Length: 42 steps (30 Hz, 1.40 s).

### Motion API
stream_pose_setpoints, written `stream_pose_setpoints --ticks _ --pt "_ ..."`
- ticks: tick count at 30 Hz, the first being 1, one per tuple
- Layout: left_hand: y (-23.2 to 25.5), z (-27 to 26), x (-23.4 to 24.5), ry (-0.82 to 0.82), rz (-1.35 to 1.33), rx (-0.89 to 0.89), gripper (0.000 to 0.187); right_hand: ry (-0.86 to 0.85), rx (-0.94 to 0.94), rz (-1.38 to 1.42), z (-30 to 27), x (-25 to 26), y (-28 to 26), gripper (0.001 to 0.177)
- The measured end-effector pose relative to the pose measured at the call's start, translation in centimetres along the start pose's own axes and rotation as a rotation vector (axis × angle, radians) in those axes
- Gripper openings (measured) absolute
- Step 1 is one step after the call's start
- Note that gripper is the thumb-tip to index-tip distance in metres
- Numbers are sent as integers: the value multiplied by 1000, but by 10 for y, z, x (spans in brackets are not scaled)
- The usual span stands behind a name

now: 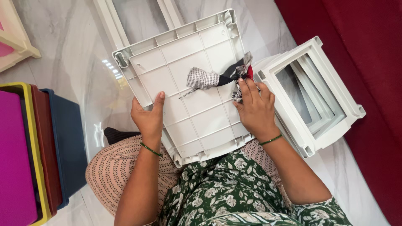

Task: The person assembles a white plastic storage unit by inserting square plastic legs into the corners of a frame and attaching a white plastic base. The person handles the frame, legs, and base by hand, snapping the parts together on the floor.

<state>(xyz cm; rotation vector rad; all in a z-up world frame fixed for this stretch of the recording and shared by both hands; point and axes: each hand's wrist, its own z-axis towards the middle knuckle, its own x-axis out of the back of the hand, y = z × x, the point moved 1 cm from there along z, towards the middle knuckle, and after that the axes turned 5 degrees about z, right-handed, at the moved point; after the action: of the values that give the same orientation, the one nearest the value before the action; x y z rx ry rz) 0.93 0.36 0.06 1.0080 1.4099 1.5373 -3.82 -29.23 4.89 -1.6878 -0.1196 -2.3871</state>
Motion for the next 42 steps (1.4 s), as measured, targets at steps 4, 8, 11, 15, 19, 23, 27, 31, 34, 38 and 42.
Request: stream_pose_setpoints --ticks 4,8,11,15,19,23,27,31,34,38,42 --pt "11 -2 -1 12 64 28 37 14 -41 212 1 8 5 62" --pt "13 -2 -2 37 88 19 36 62 -20 164 -2 9 -1 54" --pt "10 1 -2 63 115 20 37 83 -13 78 -16 11 -14 46" --pt "5 2 -1 77 164 28 37 64 5 43 -37 16 -19 38" --pt "2 2 -3 79 191 71 38 -48 -60 -28 -50 20 -12 35" --pt "5 0 -4 63 184 60 38 -46 -187 101 -51 17 -2 37" --pt "6 -4 -7 42 123 11 41 50 -90 201 -42 -3 -29 60" --pt "1 -5 -4 25 166 -69 37 -25 71 286 -14 -26 -75 78" --pt "-3 -4 -1 14 173 47 39 -77 145 294 20 -29 -96 77" --pt "-6 -7 -1 -39 63 -41 39 -5 229 274 73 -27 -118 74" --pt "-8 -6 -1 -53 60 -62 43 105 258 316 127 -25 -134 73"
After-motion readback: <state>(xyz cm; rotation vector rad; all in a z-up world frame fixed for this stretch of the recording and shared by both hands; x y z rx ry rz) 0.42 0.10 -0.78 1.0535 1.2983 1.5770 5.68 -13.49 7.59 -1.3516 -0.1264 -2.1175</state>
